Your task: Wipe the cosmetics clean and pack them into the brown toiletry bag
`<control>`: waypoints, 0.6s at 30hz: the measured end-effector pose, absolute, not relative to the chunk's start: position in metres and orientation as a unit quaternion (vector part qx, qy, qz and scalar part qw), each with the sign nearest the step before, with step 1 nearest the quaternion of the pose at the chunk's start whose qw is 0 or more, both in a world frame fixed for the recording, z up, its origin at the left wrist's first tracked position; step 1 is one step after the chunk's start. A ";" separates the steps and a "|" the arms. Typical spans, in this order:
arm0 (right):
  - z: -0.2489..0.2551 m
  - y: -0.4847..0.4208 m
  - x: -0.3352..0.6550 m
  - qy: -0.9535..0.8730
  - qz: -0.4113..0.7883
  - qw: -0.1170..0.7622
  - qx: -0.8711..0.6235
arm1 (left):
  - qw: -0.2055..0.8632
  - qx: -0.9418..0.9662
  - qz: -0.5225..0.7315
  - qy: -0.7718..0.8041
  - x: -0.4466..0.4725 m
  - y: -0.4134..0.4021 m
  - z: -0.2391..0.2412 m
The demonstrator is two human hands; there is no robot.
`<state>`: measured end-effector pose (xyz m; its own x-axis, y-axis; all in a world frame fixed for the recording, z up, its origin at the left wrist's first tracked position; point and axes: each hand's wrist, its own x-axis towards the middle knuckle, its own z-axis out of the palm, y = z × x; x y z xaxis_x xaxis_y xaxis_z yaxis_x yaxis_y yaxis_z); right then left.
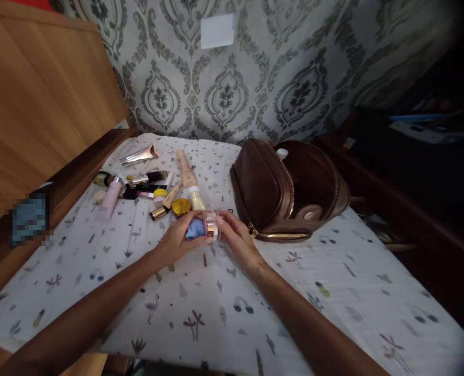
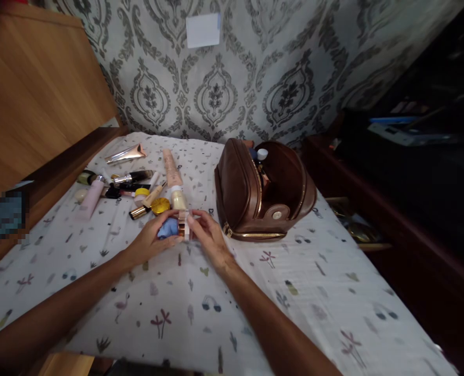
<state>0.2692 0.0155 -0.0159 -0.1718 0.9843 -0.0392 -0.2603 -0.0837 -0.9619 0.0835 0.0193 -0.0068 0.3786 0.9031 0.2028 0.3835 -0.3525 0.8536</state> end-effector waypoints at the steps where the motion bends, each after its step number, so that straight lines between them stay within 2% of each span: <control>1: -0.016 0.016 0.269 -0.453 0.618 0.502 -0.400 | 0.358 0.749 0.355 0.431 0.083 0.020 -0.007; 9: -0.015 0.018 0.269 -0.418 0.659 0.493 -0.386 | 0.253 0.811 0.370 0.377 0.082 0.023 -0.014; 18: -0.013 0.018 0.269 -0.412 0.634 0.518 -0.400 | 0.290 0.739 0.424 0.435 0.082 0.018 -0.012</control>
<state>0.2689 0.0177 -0.0125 -0.1432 0.9865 -0.0797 -0.3264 -0.1231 -0.9372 0.0822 0.0178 -0.0123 0.2618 0.8899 0.3736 0.3980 -0.4522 0.7982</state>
